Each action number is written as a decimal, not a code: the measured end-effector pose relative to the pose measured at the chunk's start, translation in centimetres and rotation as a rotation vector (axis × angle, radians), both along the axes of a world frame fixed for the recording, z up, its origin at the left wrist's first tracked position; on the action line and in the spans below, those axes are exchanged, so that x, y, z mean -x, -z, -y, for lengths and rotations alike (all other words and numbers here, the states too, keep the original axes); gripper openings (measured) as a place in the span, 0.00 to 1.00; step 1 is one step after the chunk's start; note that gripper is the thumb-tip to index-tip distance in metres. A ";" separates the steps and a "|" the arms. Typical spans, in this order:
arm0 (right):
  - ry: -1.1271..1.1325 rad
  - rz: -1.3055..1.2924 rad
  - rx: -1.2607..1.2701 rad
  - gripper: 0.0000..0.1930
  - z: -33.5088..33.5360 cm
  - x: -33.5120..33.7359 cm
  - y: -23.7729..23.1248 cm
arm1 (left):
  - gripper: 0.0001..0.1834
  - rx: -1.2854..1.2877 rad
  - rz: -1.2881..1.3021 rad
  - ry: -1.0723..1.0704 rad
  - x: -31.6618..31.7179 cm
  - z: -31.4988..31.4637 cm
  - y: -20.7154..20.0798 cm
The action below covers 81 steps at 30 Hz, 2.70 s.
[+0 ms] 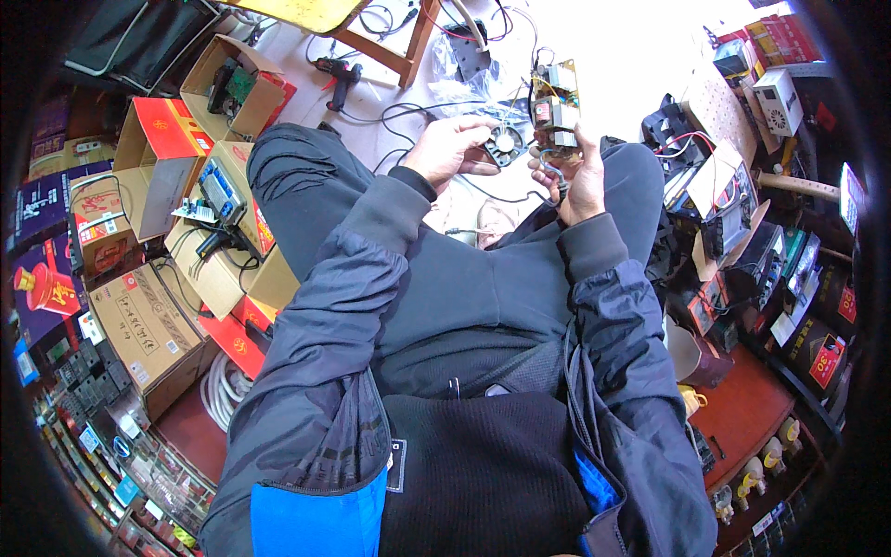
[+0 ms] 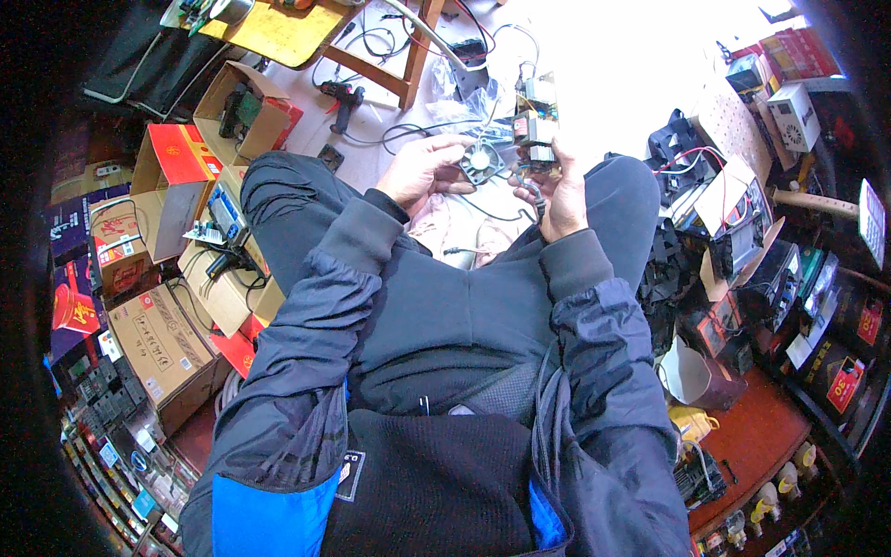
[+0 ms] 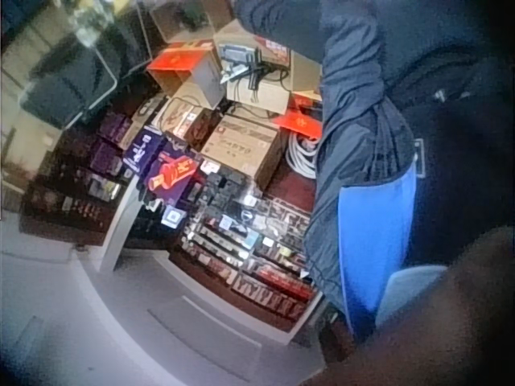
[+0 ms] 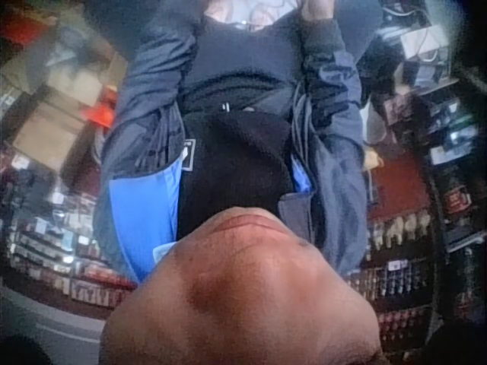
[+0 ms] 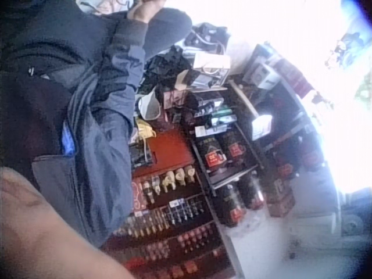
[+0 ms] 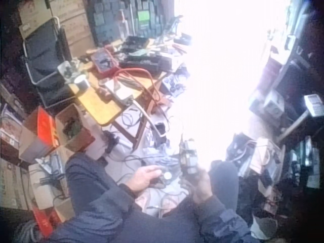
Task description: The person sits on the floor and uses a multimeter to test a green circuit board. They connect the multimeter probes to different points on the board, flip the board over to inspect both sides, and adjust the multimeter settings.
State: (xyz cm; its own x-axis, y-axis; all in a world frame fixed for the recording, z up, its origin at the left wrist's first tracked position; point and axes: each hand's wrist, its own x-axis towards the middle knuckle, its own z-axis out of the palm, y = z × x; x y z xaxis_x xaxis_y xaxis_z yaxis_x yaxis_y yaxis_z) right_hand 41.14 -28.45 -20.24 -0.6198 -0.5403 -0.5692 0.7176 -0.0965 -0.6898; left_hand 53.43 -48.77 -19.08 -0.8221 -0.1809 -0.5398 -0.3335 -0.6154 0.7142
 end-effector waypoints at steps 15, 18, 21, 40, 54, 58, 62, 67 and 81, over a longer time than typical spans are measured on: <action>-0.033 -0.109 -0.044 0.30 0.0 -0.5 0.4 | 0.15 0.212 0.017 0.073 0.1 0.5 1.2; -0.048 -0.103 -0.027 0.31 0.0 -0.4 0.6 | 0.15 0.209 0.006 0.030 -0.1 0.6 1.7; -0.043 -0.104 -0.030 0.31 0.0 -0.5 0.7 | 0.15 0.191 -0.026 0.007 -0.2 0.6 2.2; -0.213 -0.597 -0.229 0.35 0.9 -2.4 -0.4 | 0.17 0.344 -0.060 0.029 -0.1 0.8 2.0; -0.246 -1.046 -0.471 0.48 1.0 -2.7 -2.6 | 0.24 0.191 -0.127 -0.054 -0.1 0.1 1.4; -0.236 -0.899 -0.408 0.45 0.9 -2.6 -2.3 | 0.25 0.299 -0.106 -0.015 -0.1 0.0 1.1; -0.200 -0.714 -0.293 0.43 1.0 -2.7 -2.0 | 0.25 0.326 -0.094 -0.006 -0.1 0.1 0.7; -0.211 -0.629 -0.222 0.40 1.2 -2.6 -1.3 | 0.25 0.340 -0.079 0.031 -0.2 0.3 0.4; -0.307 -0.490 -0.176 0.28 1.0 -1.9 -1.5 | 0.18 0.147 -0.151 -0.054 0.0 0.3 0.9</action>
